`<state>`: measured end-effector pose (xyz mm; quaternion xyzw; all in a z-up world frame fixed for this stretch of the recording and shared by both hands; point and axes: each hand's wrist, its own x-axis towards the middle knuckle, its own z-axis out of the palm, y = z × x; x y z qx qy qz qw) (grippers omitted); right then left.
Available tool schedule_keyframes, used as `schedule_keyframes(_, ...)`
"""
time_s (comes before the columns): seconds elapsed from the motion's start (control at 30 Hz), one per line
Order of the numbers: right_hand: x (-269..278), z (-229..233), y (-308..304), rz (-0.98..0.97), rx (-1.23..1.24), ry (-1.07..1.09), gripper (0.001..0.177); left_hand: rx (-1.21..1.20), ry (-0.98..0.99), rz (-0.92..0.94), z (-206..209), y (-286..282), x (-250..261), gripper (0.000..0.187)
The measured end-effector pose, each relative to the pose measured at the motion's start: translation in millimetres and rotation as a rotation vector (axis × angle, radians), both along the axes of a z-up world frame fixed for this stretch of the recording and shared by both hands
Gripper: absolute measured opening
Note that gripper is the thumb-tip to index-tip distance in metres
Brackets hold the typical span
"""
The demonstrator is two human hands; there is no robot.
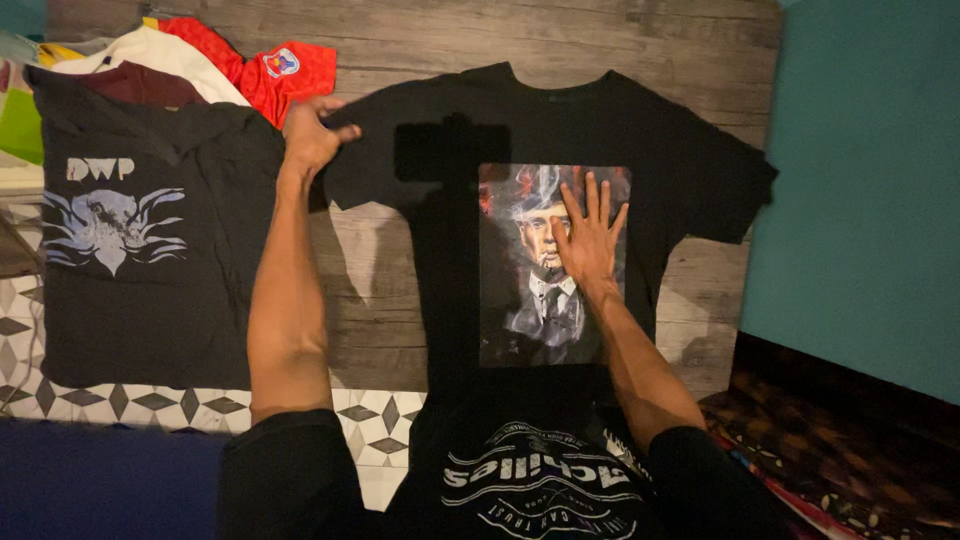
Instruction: The person lays out two black t-shirts on a wooden surface, smooths them, and places each on a plastic hanger. The first shirt is hung on a blue hanger and placed on a clothing rack. The second shirt is hung on a green hanger and also placed on the rack.
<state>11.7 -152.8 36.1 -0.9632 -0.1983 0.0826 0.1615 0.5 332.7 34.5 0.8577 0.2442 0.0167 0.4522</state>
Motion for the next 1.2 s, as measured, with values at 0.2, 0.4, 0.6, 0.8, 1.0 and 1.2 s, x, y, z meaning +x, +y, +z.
schedule_keyframes(0.2,2,-3,-1,0.007,-0.004,-0.010,0.062,0.549,-0.254,0.323,30,-49,-2,0.045)
schedule_keyframes(0.4,12,-2,-4,-0.024,-0.042,-0.016,0.060,0.491,-0.375,-0.038,11,-186,-24,0.048)
schedule_keyframes(0.6,68,-10,-49,-0.424,0.019,-0.181,0.052,0.450,-0.167,-0.156,-20,-267,-46,0.070)
schedule_keyframes(0.8,92,-30,-126,-0.496,0.023,-0.125,0.060,0.605,-0.133,-0.120,-34,-229,-43,0.064)
schedule_keyframes(1.0,123,-48,-172,-0.366,-0.004,-0.085,0.063,0.620,-0.122,-0.140,-28,-216,-37,0.060)
schedule_keyframes(1.2,143,-30,-168,-0.300,-0.017,-0.012,0.063,0.630,-0.086,-0.131,-25,-218,-31,0.061)
